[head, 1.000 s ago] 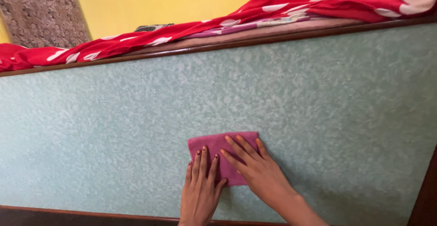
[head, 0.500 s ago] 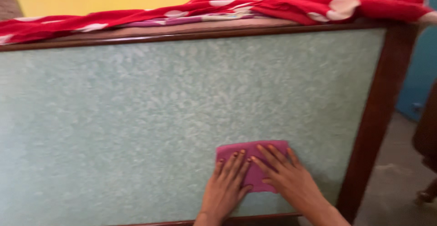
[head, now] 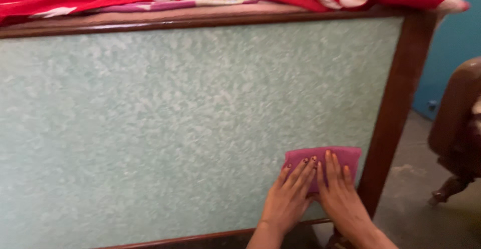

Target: The person wipes a textured light-green wall with a pink cloth. They use a spray bottle to apply liquid to the wall and continue wiping the surface with the cloth. The person moves the cloth back and forth across the wall area.

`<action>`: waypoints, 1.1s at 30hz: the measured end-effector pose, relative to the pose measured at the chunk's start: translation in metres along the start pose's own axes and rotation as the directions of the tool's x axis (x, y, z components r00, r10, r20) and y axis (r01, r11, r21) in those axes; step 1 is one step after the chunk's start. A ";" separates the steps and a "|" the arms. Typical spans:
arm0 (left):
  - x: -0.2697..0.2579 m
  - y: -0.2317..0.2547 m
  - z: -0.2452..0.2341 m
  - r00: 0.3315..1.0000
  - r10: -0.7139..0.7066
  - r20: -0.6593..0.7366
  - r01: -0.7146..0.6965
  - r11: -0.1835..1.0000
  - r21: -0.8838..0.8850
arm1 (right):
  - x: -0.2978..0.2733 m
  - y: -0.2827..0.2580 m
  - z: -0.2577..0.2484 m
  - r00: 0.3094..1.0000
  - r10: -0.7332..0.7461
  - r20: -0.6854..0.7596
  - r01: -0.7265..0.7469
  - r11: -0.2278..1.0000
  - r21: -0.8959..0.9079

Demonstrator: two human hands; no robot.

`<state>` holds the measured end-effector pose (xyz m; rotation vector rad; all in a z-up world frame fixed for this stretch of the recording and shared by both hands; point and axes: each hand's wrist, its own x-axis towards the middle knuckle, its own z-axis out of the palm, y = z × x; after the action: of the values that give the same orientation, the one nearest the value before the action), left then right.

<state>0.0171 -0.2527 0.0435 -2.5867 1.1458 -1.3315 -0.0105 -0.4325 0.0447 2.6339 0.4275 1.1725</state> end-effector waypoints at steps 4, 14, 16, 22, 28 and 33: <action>-0.073 -0.057 -0.001 1.000 -0.019 0.019 0.017 0.996 0.086 | 0.018 -0.068 0.025 0.990 -0.113 -0.079 0.119 0.990 0.079; -0.237 -0.175 -0.072 0.869 -0.493 -0.038 0.485 0.836 0.258 | 0.096 -0.270 0.010 0.898 -0.355 -0.260 0.432 0.825 0.364; -0.252 -0.182 -0.076 0.851 -0.523 -0.044 0.509 0.802 0.312 | 0.100 -0.294 0.002 0.905 -0.320 -0.281 0.420 0.782 0.461; -0.275 -0.166 -0.022 0.861 -0.504 -0.071 0.499 0.805 0.322 | 0.081 -0.276 0.012 0.878 -0.432 -0.207 0.478 0.806 0.349; -0.233 -0.095 0.068 0.921 -0.376 -0.101 0.384 0.920 0.081 | 0.021 -0.175 0.041 0.879 -0.441 -0.182 0.474 0.853 0.219; -0.154 -0.010 0.116 0.970 -0.242 -0.033 0.238 0.966 -0.096 | -0.030 -0.071 0.043 0.954 -0.281 -0.104 0.292 0.950 0.107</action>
<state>0.0488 -0.1862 -0.1346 -2.8529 0.9430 -1.4173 -0.0092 -0.3807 -0.0263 2.5115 0.8926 1.2015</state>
